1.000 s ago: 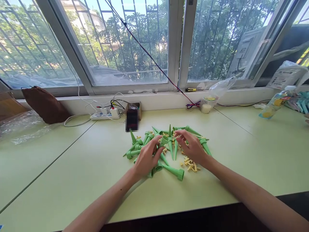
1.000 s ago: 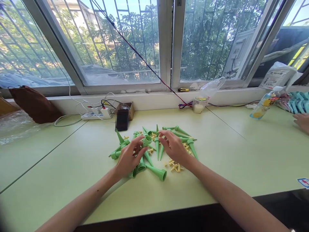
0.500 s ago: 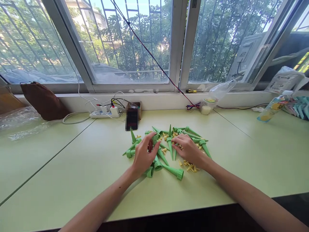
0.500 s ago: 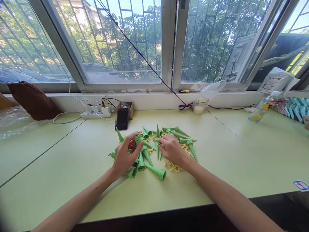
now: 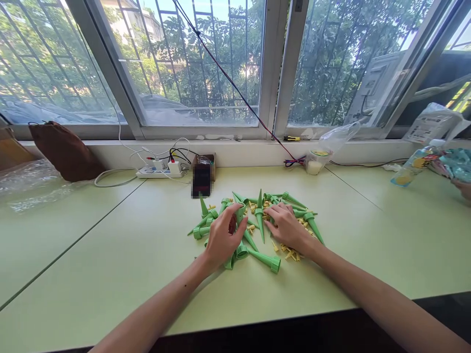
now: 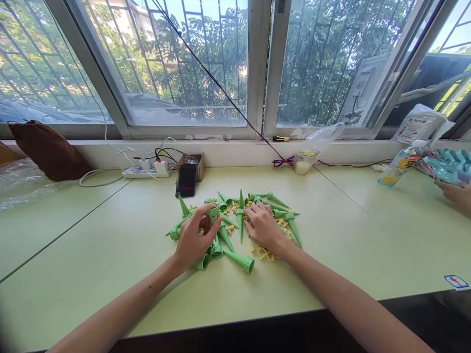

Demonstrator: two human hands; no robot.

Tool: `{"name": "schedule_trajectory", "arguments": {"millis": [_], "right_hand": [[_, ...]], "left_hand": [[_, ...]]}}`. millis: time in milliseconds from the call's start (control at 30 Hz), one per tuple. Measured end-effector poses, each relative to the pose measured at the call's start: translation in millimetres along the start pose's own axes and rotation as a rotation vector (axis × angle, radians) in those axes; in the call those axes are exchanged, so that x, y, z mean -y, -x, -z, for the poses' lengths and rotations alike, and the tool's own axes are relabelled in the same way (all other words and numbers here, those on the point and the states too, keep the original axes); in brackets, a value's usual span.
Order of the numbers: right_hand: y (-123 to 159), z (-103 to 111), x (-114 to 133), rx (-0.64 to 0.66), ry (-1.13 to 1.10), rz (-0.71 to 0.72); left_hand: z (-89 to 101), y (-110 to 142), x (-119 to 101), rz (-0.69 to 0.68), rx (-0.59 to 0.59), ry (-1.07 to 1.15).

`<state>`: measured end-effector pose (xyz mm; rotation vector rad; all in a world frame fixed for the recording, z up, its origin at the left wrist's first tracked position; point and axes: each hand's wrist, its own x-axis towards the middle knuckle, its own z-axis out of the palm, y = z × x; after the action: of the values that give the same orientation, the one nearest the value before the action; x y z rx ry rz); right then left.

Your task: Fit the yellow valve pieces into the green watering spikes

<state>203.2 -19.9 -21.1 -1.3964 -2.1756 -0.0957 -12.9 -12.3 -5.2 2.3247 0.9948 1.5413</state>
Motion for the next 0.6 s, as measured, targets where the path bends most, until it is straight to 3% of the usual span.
{"name": "schedule_trajectory", "arguments": {"millis": [267, 600], "right_hand": [[-3, -5, -4, -0.066, 0.024, -0.039], [-12, 1, -4, 0.057, 0.057, -0.068]], "left_hand": [[-0.7, 0, -1, -0.024, 0.008, 0.0], [-1.0, -1, -1, -0.019, 0.006, -0.002]]}}
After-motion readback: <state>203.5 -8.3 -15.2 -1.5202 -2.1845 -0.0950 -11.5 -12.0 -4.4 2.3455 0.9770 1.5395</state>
